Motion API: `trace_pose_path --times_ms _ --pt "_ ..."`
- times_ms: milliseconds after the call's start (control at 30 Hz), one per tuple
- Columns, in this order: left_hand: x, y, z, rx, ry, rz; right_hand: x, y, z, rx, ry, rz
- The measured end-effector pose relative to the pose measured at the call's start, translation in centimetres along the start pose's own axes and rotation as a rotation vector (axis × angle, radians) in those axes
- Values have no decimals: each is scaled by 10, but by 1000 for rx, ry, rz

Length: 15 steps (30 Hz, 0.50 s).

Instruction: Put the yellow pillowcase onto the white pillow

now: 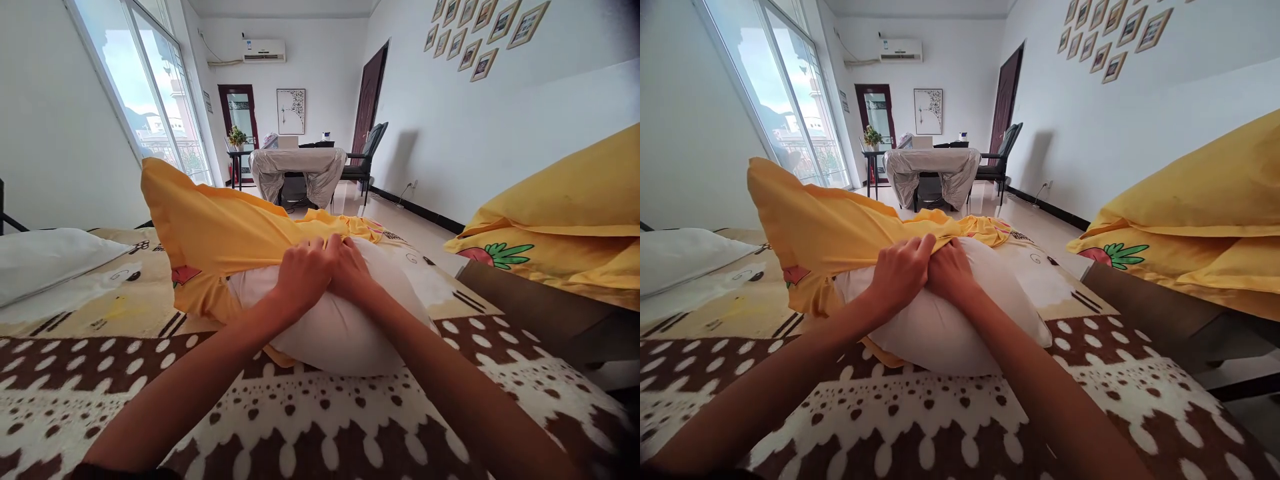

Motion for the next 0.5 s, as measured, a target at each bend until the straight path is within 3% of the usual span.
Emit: trace_pose_path --times_ms 133,267,300,367,433,500 --pt "3 -7 -12 -48 -53 30 -17 8 9 -106 -72 -93" --pt "13 -11 -13 -113 -83 83 -38 47 36 -150 -389 57" --pt "14 -10 -13 -124 -87 80 -49 58 41 -141 -487 84" --pt "13 -7 -12 -150 -89 58 -92 79 50 -246 -599 -62" --pt "9 -3 -11 -175 -74 12 -121 92 42 -219 -636 -181" --pt "4 -2 -10 -182 -43 -36 -130 95 22 -106 -702 -241"
Point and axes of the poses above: each hand's wrist, its own y-axis away from the middle knuckle, its own z-axis out of the back of the hand, x = y × z, the point moved 9 cm from there along -y, towards the middle knuckle, and after that the axes turned 10 degrees about -y, right-handed, at the moved point
